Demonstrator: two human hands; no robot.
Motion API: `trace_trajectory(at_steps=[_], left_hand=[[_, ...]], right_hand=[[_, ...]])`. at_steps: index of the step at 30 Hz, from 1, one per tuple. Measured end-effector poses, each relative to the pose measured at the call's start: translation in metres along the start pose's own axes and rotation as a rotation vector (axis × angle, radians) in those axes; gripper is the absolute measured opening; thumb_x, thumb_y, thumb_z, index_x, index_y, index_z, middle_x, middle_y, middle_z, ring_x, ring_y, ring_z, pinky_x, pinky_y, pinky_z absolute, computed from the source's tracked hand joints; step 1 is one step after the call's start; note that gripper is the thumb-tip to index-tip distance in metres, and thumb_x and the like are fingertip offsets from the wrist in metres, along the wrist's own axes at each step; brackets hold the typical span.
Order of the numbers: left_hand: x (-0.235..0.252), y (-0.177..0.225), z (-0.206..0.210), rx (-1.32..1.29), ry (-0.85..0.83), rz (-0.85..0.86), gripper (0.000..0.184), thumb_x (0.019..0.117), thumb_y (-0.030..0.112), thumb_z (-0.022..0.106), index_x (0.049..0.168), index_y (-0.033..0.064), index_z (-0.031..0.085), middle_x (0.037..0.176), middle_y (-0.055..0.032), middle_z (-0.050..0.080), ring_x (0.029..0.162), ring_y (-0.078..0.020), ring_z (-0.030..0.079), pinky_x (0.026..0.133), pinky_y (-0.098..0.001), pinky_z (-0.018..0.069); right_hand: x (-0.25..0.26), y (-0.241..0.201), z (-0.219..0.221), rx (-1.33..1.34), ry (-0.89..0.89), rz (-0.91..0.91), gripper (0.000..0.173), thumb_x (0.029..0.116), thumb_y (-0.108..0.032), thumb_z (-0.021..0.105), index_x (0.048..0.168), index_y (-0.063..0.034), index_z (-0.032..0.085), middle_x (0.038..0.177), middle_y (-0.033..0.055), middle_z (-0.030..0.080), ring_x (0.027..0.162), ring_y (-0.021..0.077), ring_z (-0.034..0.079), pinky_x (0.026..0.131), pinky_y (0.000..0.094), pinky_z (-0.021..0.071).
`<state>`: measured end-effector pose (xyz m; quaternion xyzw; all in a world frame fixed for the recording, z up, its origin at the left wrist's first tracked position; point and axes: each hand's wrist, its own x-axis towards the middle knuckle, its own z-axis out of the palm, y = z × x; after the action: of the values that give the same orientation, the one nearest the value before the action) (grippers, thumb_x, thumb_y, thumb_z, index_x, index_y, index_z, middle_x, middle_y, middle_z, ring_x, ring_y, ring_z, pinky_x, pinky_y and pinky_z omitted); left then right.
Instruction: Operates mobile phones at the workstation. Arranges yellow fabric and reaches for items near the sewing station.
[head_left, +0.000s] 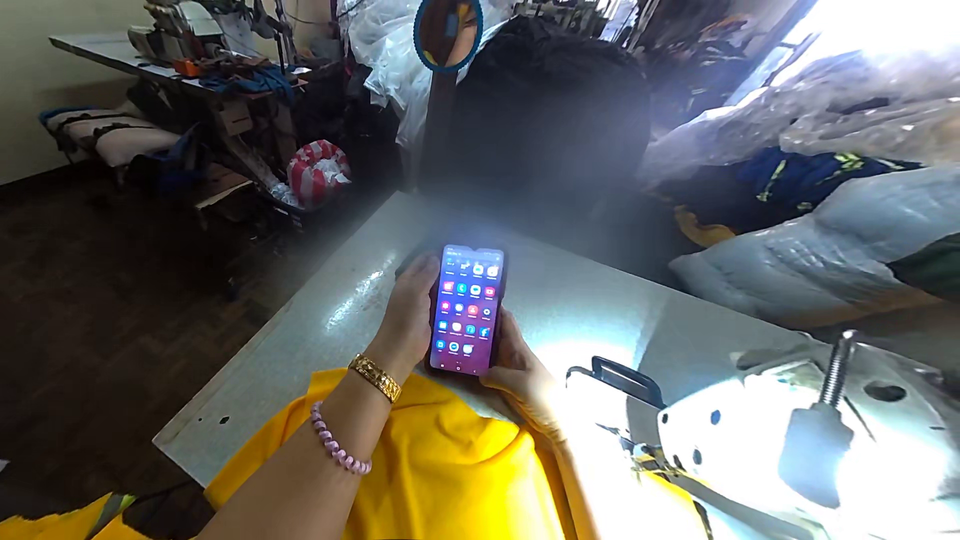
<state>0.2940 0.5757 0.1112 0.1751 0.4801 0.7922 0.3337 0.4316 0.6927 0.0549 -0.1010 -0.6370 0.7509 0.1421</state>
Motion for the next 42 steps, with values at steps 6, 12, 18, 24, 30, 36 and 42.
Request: trace_trajectory(at_steps=[6, 12, 18, 24, 30, 36, 42], left_hand=[[0.0, -0.002, -0.002, 0.021, -0.017, -0.001, 0.041, 0.1099, 0.043, 0.036, 0.136, 0.0205, 0.058, 0.116, -0.0045, 0.07, 0.098, -0.0152, 0.07, 0.084, -0.0367, 0.0585], [-0.001, -0.003, -0.005, 0.072, -0.084, 0.02, 0.04, 0.1061, 0.046, 0.042, 0.136, 0.0229, 0.056, 0.114, -0.0051, 0.071, 0.094, -0.0158, 0.071, 0.079, -0.0359, 0.0595], [-0.001, -0.004, -0.004, 0.036, -0.074, 0.028, 0.041, 0.1074, 0.048, 0.038, 0.134, 0.0237, 0.058, 0.112, -0.0036, 0.072, 0.094, -0.0148, 0.071, 0.079, -0.0354, 0.0597], [-0.003, -0.002, -0.005, 0.174, -0.049, 0.048, 0.044, 0.1023, 0.056, 0.047, 0.132, 0.0252, 0.058, 0.107, -0.0051, 0.071, 0.086, -0.017, 0.071, 0.071, -0.0362, 0.0598], [-0.006, 0.0, -0.001, 0.198, 0.007, 0.05, 0.046, 0.1009, 0.06, 0.05, 0.131, 0.026, 0.06, 0.104, -0.0049, 0.072, 0.083, -0.0168, 0.071, 0.068, -0.0359, 0.0599], [-0.004, -0.001, -0.004, 0.199, -0.018, 0.04, 0.036, 0.1027, 0.046, 0.049, 0.13, 0.0248, 0.058, 0.105, -0.0062, 0.071, 0.084, -0.0175, 0.071, 0.069, -0.0364, 0.0589], [-0.006, 0.001, -0.001, 0.204, 0.018, 0.053, 0.042, 0.1015, 0.055, 0.052, 0.129, 0.0246, 0.059, 0.102, -0.005, 0.071, 0.08, -0.0159, 0.07, 0.066, -0.0342, 0.0588]], right_hand=[[0.0, 0.0, 0.001, -0.003, 0.025, 0.013, 0.105, 0.069, 0.009, 0.06, 0.16, -0.0196, 0.016, 0.143, 0.0071, 0.058, 0.122, 0.0167, 0.064, 0.101, 0.0347, 0.0565], [0.0, 0.0, 0.003, 0.01, 0.029, 0.023, 0.105, 0.0695, 0.009, 0.06, 0.161, -0.0212, 0.017, 0.142, 0.0062, 0.059, 0.122, 0.0168, 0.064, 0.101, 0.0342, 0.0564], [0.0, 0.002, 0.006, 0.012, 0.034, -0.018, 0.089, 0.0847, -0.002, 0.064, 0.16, -0.0213, 0.02, 0.135, 0.0093, 0.062, 0.115, 0.0194, 0.068, 0.098, 0.0358, 0.0576], [-0.003, -0.003, 0.018, -0.037, 0.035, -0.016, 0.093, 0.0832, -0.002, 0.064, 0.16, -0.0181, 0.014, 0.136, 0.0067, 0.062, 0.116, 0.0148, 0.067, 0.1, 0.032, 0.0568], [-0.003, -0.003, 0.023, -0.063, 0.027, -0.021, 0.093, 0.0829, -0.002, 0.064, 0.159, -0.0177, 0.012, 0.134, 0.0068, 0.063, 0.115, 0.0141, 0.068, 0.099, 0.0314, 0.057], [-0.003, -0.001, 0.022, -0.077, 0.045, -0.021, 0.095, 0.0802, -0.003, 0.065, 0.159, -0.0175, 0.014, 0.136, 0.0061, 0.062, 0.116, 0.0132, 0.067, 0.099, 0.0307, 0.0569], [-0.005, -0.006, 0.024, -0.104, 0.049, 0.017, 0.096, 0.0807, -0.003, 0.064, 0.16, -0.0182, 0.012, 0.136, 0.0049, 0.061, 0.116, 0.0104, 0.067, 0.099, 0.0285, 0.0564]])
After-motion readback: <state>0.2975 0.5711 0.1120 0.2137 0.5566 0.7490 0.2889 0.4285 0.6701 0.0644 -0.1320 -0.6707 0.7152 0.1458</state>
